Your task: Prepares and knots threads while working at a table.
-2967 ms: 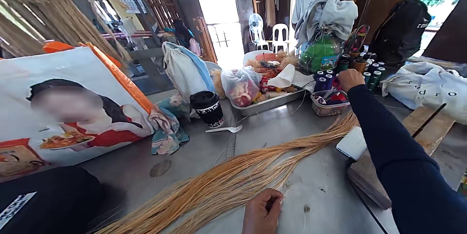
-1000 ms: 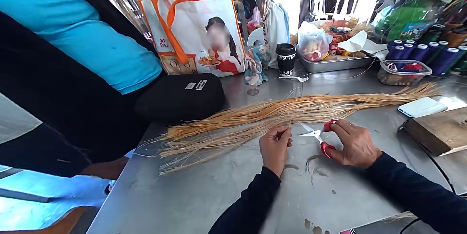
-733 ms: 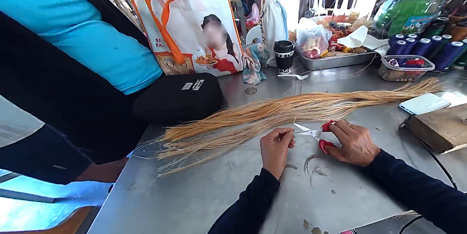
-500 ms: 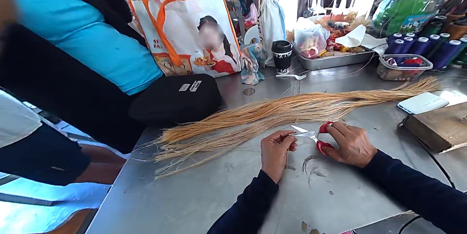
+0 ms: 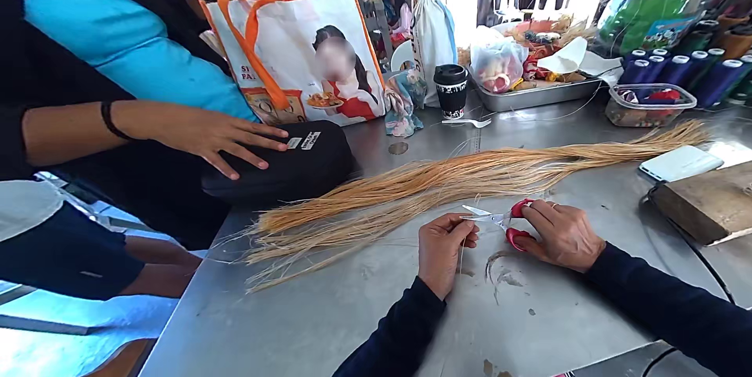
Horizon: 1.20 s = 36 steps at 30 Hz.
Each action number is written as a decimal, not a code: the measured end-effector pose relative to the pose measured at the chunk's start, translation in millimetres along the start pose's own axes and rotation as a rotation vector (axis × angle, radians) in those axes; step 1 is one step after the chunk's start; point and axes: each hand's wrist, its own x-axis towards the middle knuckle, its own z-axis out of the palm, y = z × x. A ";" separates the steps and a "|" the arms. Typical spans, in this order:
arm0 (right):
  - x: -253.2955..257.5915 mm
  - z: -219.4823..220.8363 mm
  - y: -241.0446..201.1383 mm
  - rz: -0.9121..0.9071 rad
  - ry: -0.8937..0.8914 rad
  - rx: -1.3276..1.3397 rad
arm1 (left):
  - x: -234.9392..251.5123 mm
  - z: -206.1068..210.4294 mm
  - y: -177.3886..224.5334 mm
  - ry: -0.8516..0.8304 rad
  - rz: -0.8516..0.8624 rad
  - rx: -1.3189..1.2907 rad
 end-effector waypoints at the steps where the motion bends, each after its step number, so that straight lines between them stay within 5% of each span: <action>1: -0.2 0.2 -0.1 -0.001 -0.002 0.001 | 0.1 -0.2 -0.1 -0.001 0.001 -0.002; 15: 1.0 -1.1 -1.8 -0.021 0.000 0.039 | 1.0 -1.0 -0.2 0.000 0.006 0.030; 22: -0.7 -7.7 6.2 0.334 -0.062 0.570 | 8.8 -11.9 1.3 -0.137 -0.124 -0.137; 28: -0.8 -0.2 14.8 0.116 -0.039 0.460 | 18.2 -31.4 -3.0 -0.508 -0.319 -0.668; 36: 19.2 15.0 28.3 -0.188 0.058 0.204 | 16.2 -32.8 -5.4 -0.821 -0.386 -0.758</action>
